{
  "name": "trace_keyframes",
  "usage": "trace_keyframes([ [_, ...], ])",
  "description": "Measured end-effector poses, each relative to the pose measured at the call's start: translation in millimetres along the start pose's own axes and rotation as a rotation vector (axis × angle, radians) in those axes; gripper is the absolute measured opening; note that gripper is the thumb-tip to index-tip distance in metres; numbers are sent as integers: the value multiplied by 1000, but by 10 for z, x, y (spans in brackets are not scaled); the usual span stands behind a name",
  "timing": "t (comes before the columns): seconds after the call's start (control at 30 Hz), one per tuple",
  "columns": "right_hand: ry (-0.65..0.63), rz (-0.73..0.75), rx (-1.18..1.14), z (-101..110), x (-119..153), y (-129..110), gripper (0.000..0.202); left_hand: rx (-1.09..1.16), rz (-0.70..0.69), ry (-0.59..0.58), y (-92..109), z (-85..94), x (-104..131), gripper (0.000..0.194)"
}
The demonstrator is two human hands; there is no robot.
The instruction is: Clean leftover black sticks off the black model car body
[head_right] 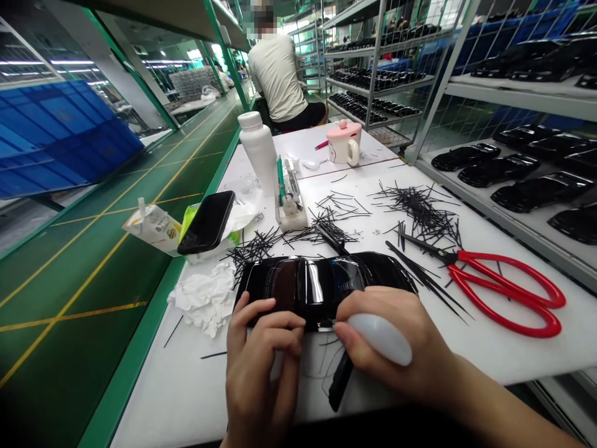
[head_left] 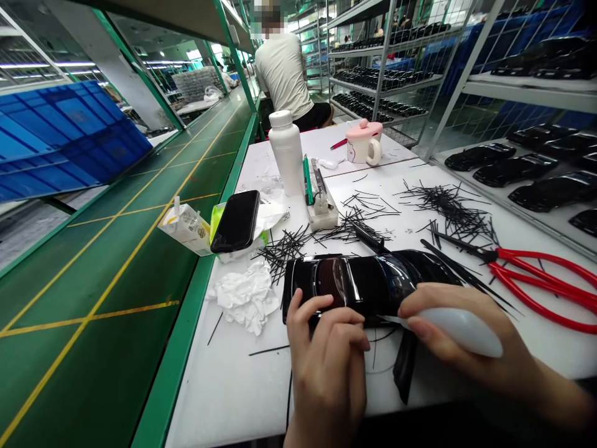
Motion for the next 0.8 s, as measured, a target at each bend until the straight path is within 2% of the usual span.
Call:
trace_keyframes([
  [0.23, -80, 24, 26, -39, 16, 17, 8, 118, 111, 63, 13, -8, 5, 32],
  [0.8, -90, 21, 65, -21, 3, -20, 9, 137, 114, 100, 36, 2, -45, 27],
])
Point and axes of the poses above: each hand's wrist, its own x-axis away from the middle knuckle, its own z-axis out of the back of the hand, y = z × x, the point moved 2 cm from there along -x, towards the middle knuckle, and after that the axes turned 8 degrees about -x, right-handed, at the moved point
